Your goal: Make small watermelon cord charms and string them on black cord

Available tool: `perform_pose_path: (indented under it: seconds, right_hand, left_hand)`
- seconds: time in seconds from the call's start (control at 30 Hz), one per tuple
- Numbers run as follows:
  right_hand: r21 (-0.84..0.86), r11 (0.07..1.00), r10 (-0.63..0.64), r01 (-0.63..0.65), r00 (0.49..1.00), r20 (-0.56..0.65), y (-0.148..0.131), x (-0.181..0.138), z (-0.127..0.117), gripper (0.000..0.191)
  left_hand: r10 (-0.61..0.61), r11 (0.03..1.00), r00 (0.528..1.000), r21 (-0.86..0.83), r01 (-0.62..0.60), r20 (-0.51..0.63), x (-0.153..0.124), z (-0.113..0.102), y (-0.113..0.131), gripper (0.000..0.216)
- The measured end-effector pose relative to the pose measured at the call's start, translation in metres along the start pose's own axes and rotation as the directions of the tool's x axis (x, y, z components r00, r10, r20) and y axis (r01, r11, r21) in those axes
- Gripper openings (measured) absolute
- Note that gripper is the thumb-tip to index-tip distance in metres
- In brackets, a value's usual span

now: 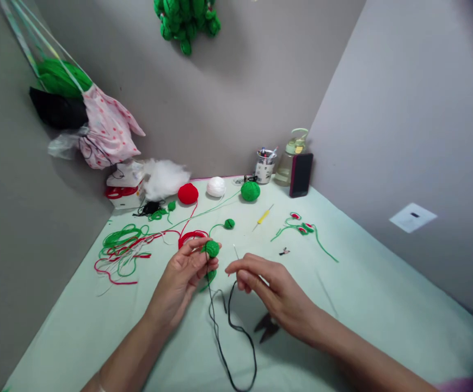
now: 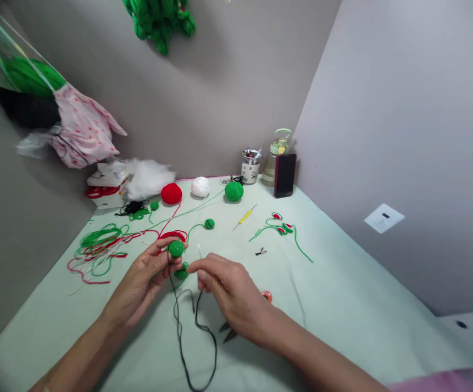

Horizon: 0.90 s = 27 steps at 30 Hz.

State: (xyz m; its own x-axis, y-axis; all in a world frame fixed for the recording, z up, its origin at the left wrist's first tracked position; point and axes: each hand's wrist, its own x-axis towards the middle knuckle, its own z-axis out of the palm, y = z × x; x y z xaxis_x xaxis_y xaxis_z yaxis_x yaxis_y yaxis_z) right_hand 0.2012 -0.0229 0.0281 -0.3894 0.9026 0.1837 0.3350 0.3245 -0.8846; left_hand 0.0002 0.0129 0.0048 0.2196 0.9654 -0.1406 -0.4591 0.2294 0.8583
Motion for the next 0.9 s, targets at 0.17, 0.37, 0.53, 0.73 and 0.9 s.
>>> perform_pose_path:
  seconds: [0.17, 0.37, 0.53, 0.73, 0.9]
  right_hand:
    - [0.081, 0.996, 0.042, -0.032, 0.992, -0.123, 0.002, 0.001, -0.001, 0.04]
    - [0.097, 0.995, 0.054, -0.039, 0.986, -0.161, -0.001, 0.002, 0.001, 0.012]
    - [-0.019, 0.999, -0.039, 0.036, 0.974, -0.224, 0.0, 0.003, 0.005, 0.012]
    - [-0.006, 1.0, -0.001, 0.0, 0.983, -0.183, -0.001, 0.003, 0.008, 0.015]
    - [0.025, 0.999, 0.031, -0.027, 0.985, -0.172, -0.003, 0.003, 0.01, 0.015]
  left_hand:
    - [-0.058, 0.993, 0.998, -0.099, 0.058, 0.004, -0.002, 0.001, 0.002, 0.027]
    - [-0.034, 0.999, 0.999, 0.006, 0.034, -0.007, -0.007, 0.006, 0.0, 0.029]
    - [0.064, 0.991, 0.998, 0.12, -0.063, -0.012, -0.008, 0.009, -0.004, 0.027]
    - [0.129, 0.975, 0.991, 0.176, -0.132, 0.029, -0.01, 0.005, -0.006, 0.026]
    - [0.138, 0.969, 0.99, 0.202, -0.141, 0.03, -0.009, 0.005, -0.008, 0.026]
